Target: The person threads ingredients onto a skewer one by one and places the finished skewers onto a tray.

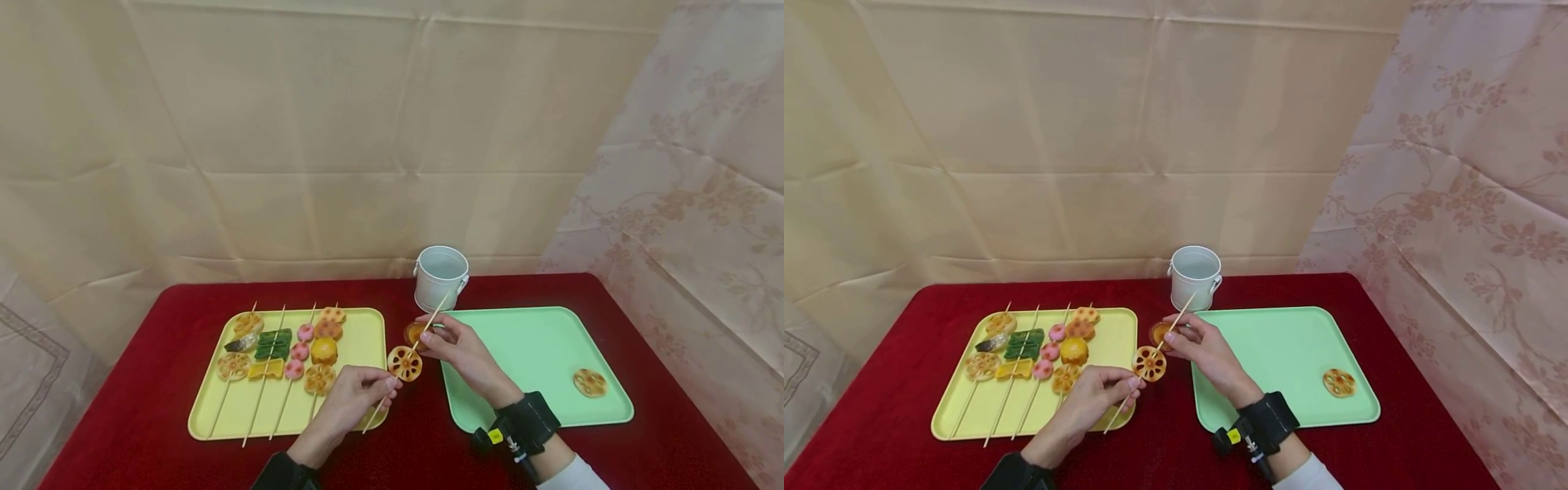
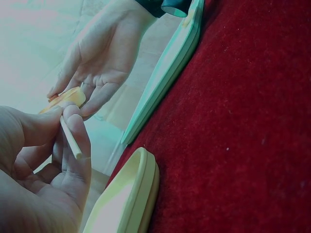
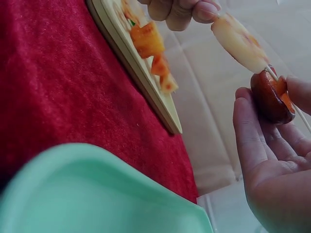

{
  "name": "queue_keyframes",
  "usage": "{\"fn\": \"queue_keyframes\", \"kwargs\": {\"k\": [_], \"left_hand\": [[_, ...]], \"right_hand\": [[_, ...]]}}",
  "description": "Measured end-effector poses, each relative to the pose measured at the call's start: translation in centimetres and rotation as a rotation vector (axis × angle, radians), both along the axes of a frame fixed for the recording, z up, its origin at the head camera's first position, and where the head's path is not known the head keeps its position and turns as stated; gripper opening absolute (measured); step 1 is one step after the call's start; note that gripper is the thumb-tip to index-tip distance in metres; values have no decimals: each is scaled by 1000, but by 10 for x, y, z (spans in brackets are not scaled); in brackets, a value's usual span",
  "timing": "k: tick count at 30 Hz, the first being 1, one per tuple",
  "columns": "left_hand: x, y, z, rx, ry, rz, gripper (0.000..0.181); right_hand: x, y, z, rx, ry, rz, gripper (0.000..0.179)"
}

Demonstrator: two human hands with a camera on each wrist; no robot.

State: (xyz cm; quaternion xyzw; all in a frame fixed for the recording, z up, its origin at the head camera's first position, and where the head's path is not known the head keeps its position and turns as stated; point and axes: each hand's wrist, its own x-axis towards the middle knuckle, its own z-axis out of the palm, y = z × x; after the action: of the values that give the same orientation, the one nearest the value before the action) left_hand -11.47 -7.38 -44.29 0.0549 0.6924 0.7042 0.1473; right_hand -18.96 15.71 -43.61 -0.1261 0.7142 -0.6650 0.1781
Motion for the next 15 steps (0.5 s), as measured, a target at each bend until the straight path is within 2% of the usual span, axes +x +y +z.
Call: {"fn": "queue_keyframes", "kwargs": {"k": [15], "left_hand": [[1, 1, -1, 4, 10, 6, 19]], "right_hand": [[-1, 3, 0, 1, 1, 22, 55]]}}
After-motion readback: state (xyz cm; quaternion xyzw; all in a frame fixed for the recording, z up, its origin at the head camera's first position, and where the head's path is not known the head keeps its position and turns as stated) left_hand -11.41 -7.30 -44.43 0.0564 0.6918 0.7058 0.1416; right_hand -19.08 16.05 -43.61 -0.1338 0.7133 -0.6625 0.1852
